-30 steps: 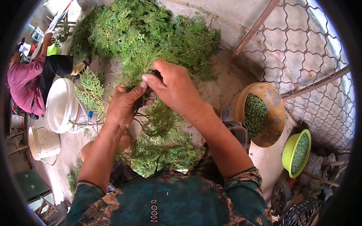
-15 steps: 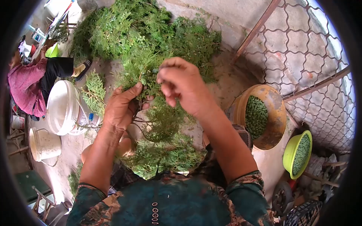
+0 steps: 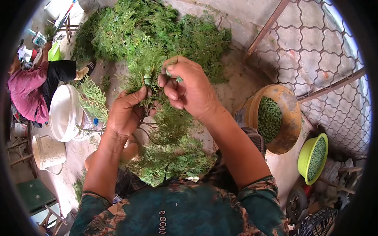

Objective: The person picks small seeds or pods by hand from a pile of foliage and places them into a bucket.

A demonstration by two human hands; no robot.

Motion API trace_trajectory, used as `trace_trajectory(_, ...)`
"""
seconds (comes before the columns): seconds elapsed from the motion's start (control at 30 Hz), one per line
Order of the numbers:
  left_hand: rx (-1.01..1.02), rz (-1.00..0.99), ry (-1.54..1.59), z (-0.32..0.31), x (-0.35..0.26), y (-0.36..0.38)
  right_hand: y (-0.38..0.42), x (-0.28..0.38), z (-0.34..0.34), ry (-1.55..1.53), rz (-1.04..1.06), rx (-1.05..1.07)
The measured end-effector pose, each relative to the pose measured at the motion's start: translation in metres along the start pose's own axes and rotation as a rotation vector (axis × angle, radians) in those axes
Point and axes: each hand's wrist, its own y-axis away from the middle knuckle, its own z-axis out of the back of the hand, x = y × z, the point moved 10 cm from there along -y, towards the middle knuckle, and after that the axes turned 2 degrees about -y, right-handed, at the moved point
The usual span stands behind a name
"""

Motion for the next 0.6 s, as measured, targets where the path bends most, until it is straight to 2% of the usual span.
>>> trace_trajectory(0.07, 0.016, 0.002, -0.01, -0.001, 0.001, 0.001, -0.001, 0.006, 0.003, 0.229, 0.12, -0.018)
trace_trajectory(0.1, 0.031, 0.003, -0.016, -0.003, 0.002, 0.0, -0.001, 0.005, 0.002, 0.23, 0.121, -0.019)
trace_trajectory(0.17, 0.046, 0.006, -0.022, -0.005, 0.002, 0.001, 0.004, 0.016, -0.016, 0.662, 0.284, 0.05)
trace_trajectory(0.2, 0.06, 0.007, -0.028, -0.007, 0.002, 0.001, 0.005, 0.015, -0.02, 0.76, 0.299, 0.077)
trace_trajectory(0.23, 0.059, 0.01, -0.028, -0.006, 0.003, 0.001, 0.003, 0.011, -0.017, 0.758, 0.297, 0.076)
trace_trajectory(0.3, 0.023, 0.01, -0.113, -0.002, 0.005, 0.0, 0.003, 0.01, -0.02, 0.913, 0.45, 0.104)
trace_trajectory(0.4, 0.022, 0.019, -0.118, -0.004, 0.005, 0.001, 0.003, 0.009, -0.021, 0.923, 0.366, 0.099)
trace_trajectory(0.43, 0.023, 0.021, -0.12, -0.003, 0.004, 0.001, 0.005, 0.01, -0.023, 0.922, 0.366, 0.097)
trace_trajectory(0.5, 0.054, 0.023, -0.064, -0.004, 0.003, 0.001, 0.002, -0.005, -0.007, 0.55, 0.117, -0.002)
trace_trajectory(0.53, 0.057, 0.026, -0.066, -0.005, 0.003, 0.001, 0.003, -0.002, -0.006, 0.548, 0.119, -0.006)
trace_trajectory(0.6, -0.075, -0.012, 0.02, 0.007, -0.001, 0.004, 0.003, 0.003, -0.002, 0.033, 0.084, 0.023)
